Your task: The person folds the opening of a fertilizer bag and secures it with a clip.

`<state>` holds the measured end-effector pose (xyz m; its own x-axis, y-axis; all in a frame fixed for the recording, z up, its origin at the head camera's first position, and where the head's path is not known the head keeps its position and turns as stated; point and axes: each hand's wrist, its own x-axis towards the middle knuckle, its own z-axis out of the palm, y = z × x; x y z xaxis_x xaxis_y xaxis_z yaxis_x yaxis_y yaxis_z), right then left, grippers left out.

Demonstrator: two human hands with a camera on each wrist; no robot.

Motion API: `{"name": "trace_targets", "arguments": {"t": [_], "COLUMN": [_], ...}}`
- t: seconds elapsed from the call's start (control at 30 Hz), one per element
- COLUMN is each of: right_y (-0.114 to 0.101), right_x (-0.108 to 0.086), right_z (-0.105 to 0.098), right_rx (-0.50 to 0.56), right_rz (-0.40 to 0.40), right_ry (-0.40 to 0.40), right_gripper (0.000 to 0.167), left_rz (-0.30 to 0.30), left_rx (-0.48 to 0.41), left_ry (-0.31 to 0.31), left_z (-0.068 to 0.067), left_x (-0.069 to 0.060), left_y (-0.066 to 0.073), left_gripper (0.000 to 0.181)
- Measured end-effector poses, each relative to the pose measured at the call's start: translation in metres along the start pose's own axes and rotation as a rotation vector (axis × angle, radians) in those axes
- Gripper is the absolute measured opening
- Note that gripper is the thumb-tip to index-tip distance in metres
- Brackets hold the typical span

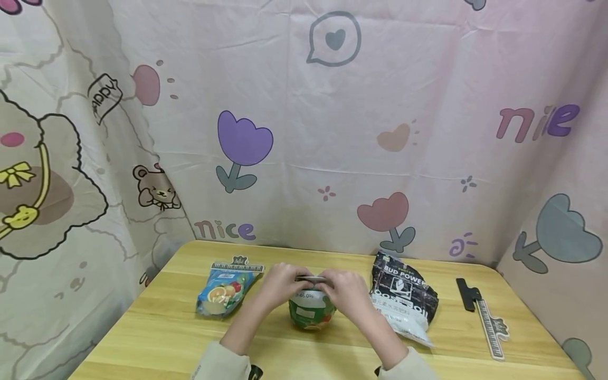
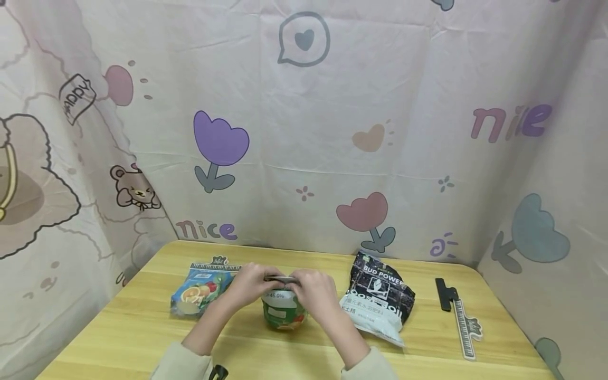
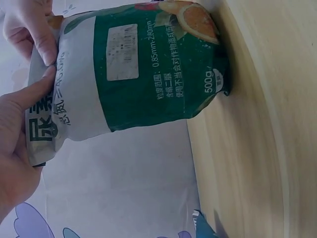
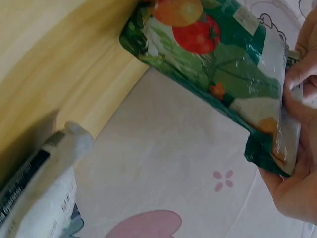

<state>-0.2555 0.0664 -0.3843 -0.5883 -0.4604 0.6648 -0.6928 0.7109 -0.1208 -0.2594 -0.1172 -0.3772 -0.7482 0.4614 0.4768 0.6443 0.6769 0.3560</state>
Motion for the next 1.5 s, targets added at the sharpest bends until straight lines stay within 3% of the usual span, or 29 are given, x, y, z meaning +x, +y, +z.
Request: {"name": "trace_targets", "arguments": {"t": [0.23, 0.5, 0.7, 0.83, 0.97, 1.07, 1.3, 1.5], "right_y": [-0.004, 0.000, 0.005, 0.008, 0.008, 0.007, 0.007, 0.009], "right_x": [-0.004, -0.005, -0.004, -0.006, -0.009, -0.010, -0.011, -0.011], "right_z": [0.007, 0.015, 0.008, 0.003, 0.003, 0.006, 0.009, 0.008], "right_rx": [-0.002, -0.042, -0.043, -0.020, 0.012, 0.008, 0.007, 0.041], "right_rz": [0.044, -0.041, -0.061, -0.026, 0.008, 0.020, -0.002, -0.038], "right_ry": [0.122, 0.223, 0.138, 0.057, 0.035, 0.047, 0.091, 0.119], "right_gripper": [0.013, 0.019, 0.016, 0.013, 0.013, 0.012, 0.007, 0.006], "left_rz": [0.026, 0.044, 0.013, -0.007, -0.028, -0.035, 0.017, 0.061], "left_rx": [0.031, 0.048, 0.015, -0.030, -0.041, -0.018, 0.063, 0.091], "left_ry": [0.076, 0.114, 0.072, 0.030, 0.008, 0.024, 0.132, 0.134], "left_z": [0.005, 0.007, 0.006, 0.003, 0.003, 0.006, 0.012, 0.013], "left_x": [0.001, -0.001, 0.000, -0.001, -0.004, -0.005, -0.005, -0.007], "left_y": [0.002, 0.002, 0.000, 0.001, 0.001, 0.001, 0.000, -0.002], "left_gripper": [0.007, 0.007, 0.007, 0.007, 0.011, 0.013, 0.008, 0.009]}}
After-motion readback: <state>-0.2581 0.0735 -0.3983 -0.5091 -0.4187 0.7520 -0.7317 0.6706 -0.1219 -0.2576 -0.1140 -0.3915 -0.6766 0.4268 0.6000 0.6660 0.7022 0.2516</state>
